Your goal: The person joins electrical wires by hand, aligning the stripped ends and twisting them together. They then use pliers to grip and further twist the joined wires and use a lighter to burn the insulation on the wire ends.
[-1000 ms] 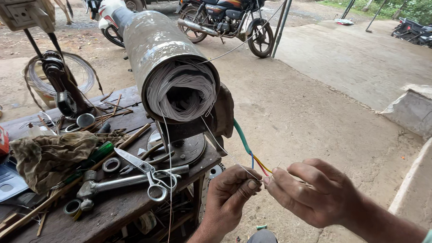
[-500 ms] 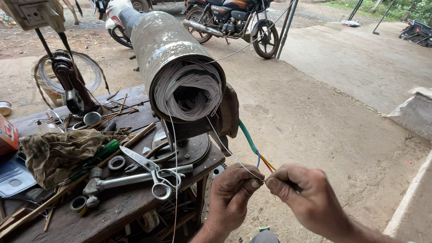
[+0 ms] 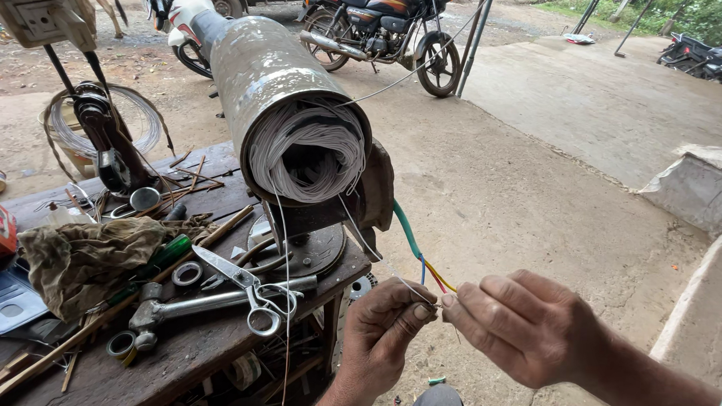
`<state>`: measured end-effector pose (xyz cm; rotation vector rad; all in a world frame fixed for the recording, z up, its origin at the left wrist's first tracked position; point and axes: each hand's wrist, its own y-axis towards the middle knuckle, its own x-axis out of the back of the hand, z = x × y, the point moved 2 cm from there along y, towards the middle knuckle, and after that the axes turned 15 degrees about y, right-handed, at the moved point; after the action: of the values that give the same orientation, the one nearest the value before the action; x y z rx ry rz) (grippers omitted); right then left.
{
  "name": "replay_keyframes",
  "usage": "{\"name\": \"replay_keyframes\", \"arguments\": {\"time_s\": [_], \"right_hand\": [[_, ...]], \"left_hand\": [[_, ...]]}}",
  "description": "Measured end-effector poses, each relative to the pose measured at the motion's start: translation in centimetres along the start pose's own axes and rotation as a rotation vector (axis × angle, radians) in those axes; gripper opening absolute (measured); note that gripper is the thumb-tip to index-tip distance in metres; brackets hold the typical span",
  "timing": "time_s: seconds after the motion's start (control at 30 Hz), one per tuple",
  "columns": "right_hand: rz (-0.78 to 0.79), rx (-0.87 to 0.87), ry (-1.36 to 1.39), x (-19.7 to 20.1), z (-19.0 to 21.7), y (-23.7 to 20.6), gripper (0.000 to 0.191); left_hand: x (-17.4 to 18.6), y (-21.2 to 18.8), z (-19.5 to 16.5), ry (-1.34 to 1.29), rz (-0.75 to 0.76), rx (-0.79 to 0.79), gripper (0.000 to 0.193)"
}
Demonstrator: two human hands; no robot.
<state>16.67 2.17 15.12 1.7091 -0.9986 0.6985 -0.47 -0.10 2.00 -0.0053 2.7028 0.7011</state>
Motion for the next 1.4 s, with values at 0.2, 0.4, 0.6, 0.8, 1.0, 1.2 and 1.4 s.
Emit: {"name": "replay_keyframes", "arguments": {"time_s": [0.2, 0.4, 0.6, 0.8, 1.0, 1.2, 1.4], "right_hand": [[0.044, 0.035, -0.052, -0.4, 0.1, -0.2, 0.02], [-0.289, -0.945, 0.76, -4.5, 0.6, -2.2, 0.023], [-0.144, -1.271, 0.951, -3.9, 0.0, -3.0, 0.03], [-0.267, -0.006, -0.084, -1.0, 1.0, -0.4, 0.029], [-0.092, 0.015, -0.003, -0.5, 0.7, 0.0, 0.019], [-0.098, 0.058, -0.021, -0.6, 0.1, -0.4, 0.021], [-0.354, -0.61, 0.484, -5.1, 1.1, -2.9, 0.018]], "left_hand": [[0.1, 0.1, -0.1, -0.018, 0.029, -0.011, 0.009], [0.1, 0.4, 0.0, 0.173, -0.026, -0.16, 0.006], [0.2, 0.0, -0.1, 0.16, 0.005, -0.052, 0.009], [0.4, 0.1, -0.5, 0.087, 0.031, -0.019, 0.011], [0.1, -0.1, -0.4, -0.088, 0.06, 0.012, 0.01], [0.4, 0.0, -0.2, -0.048, 0.058, 0.007, 0.006], [0.3, 0.2, -0.9, 0.328, -0.036, -0.153, 0.005]]}}
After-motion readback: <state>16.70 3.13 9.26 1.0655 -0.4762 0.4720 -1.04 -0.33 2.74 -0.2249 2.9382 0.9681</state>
